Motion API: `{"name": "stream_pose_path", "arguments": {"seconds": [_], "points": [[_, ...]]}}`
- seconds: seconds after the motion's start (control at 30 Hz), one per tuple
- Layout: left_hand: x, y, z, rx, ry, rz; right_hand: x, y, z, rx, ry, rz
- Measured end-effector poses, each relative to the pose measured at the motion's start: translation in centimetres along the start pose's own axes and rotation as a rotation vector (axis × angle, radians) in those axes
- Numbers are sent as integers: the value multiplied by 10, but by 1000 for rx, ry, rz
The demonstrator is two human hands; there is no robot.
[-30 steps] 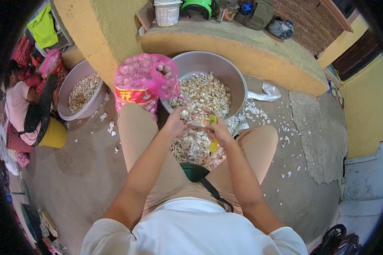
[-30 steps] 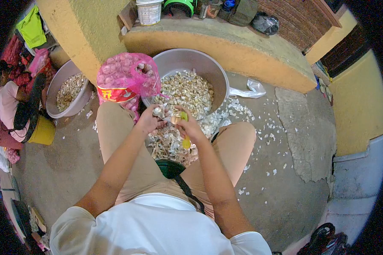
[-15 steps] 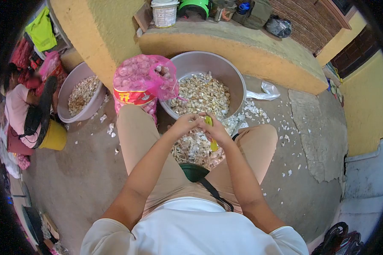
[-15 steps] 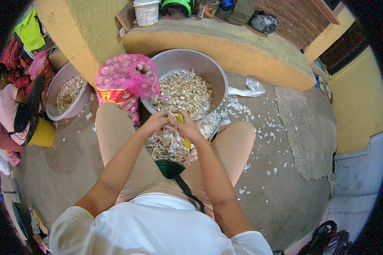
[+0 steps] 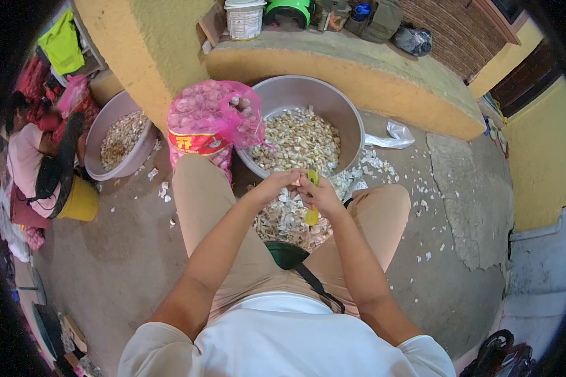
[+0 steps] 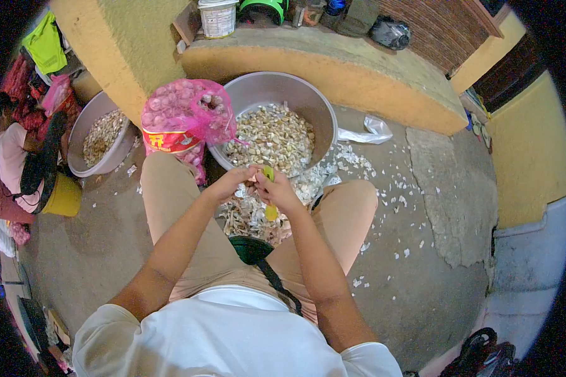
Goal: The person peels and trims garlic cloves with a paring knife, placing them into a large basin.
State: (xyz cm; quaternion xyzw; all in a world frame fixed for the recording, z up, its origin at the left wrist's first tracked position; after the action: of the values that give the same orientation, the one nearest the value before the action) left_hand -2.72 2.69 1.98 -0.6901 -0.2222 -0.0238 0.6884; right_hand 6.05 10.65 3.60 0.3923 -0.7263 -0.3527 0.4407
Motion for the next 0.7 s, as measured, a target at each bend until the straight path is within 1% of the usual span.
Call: {"name": "stream_pose_path", "arguments": {"seconds": [0.07,0.17,0.27,0.33,0.37,0.47,0.53,0.57,0.67,0.7], "points": [[2,-2,-2,-30,-2,-71,1,2,-2,21,-1,53],[4,-5,-4,-77,-13,-162,1,6,-5,91,36,212],[1,-8,-5,-81,-82,-141,-13,3,-1,144,-84,145],[-9,-3,-2,-72,-128,-74,-32,-7,7,257,-258,-190],[-10,-3,-1,-63,-115,-32,-42,-12,10,312,-345,-358],[-11,-5,0,-26,-88,112,-52,-17,17,313,-347,-1134],[-11,0,2,10,-87,226,-55,-17,25,214,-473,-810],[-12,3,2,6,-99,217,-58,-17,27,165,-530,-646],[-12,7,1,-22,-146,192,-50,3,21,-28,-630,-482],[-13,10,2,-43,-163,183,-46,1,22,17,-547,-451]]}}
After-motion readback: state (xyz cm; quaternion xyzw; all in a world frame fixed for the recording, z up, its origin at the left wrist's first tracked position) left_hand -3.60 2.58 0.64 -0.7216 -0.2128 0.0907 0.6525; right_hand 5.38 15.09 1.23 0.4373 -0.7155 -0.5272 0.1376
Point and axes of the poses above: each hand's wrist, its own z-axis towards the middle knuckle, its own x-axis out of the palm, y = z × x, the point moved 4 cm from there along z, towards the middle knuckle, and after that the axes turned 8 degrees about x, right-handed, at the moved point
